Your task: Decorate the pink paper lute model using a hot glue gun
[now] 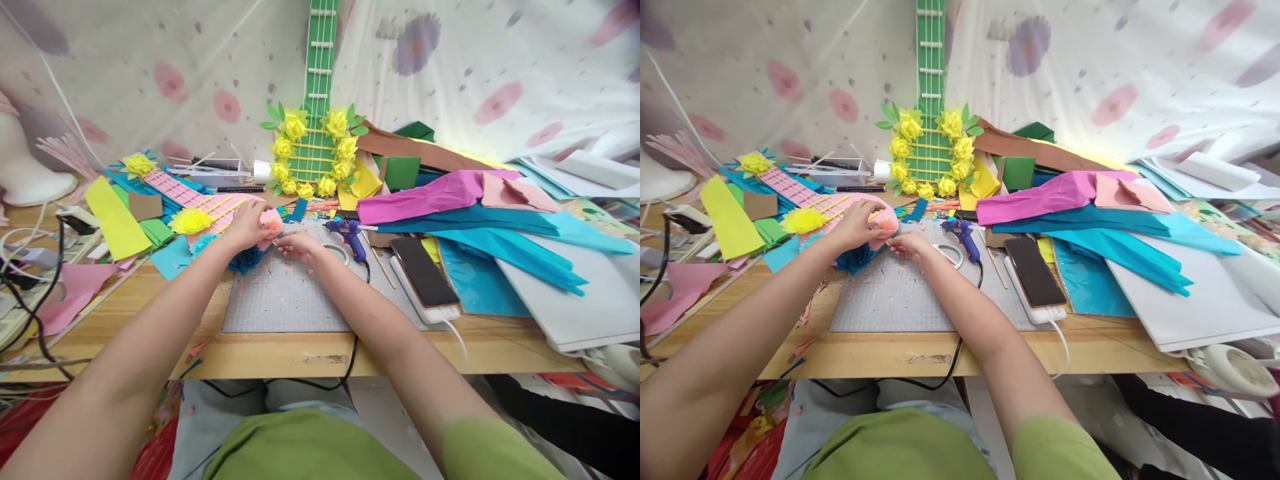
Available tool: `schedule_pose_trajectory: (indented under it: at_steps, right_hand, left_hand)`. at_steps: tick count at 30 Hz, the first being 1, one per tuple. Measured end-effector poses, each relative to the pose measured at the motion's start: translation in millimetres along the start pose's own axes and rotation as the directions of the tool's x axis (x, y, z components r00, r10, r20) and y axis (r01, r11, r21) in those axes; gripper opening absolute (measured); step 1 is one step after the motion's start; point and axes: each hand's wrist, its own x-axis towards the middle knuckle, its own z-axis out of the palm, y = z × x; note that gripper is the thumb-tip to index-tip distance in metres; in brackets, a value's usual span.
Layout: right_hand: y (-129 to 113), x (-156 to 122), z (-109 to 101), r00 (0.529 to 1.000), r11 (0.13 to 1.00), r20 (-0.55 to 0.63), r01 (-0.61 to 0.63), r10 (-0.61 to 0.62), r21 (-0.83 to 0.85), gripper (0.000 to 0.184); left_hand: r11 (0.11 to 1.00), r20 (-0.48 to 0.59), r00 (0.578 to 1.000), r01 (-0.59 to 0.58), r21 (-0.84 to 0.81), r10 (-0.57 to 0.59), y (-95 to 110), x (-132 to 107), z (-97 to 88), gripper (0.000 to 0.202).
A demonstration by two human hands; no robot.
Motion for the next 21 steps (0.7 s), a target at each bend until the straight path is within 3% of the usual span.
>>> schedule_pose_trajectory:
  at_steps: [7,11,16,21]
  right_hand:
    - [3.3,2.7,-3.1,1.0,0.999,0.009,0.019,-0.02,0.039,0.014]
    - [4.6,0.3,-3.8,0.996,0.994,-0.049,0.074,-0.07,0.077,0.012]
    - [4.0,-4.0,-1.7,0.984,0.99,-0.12,0.135,-0.13,0.034,0.014]
    - [2.0,-6.8,-1.3,0.979,0.985,-0.109,0.173,-0.171,0.01,0.016]
  left_hand:
    - [1.0,-0.012,1.0,-0.01,-0.019,0.01,-5.0,-0.2,2.2,0.05]
    - [0.999,-0.024,1.0,-0.021,-0.03,0.02,-6.5,-0.8,3.3,0.051]
    - [0.999,-0.042,0.999,-0.027,-0.04,0.025,-6.2,-3.9,5.0,0.048]
    - [0.998,-0.028,0.999,-0.041,-0.045,0.039,-8.3,-5.4,4.5,0.047]
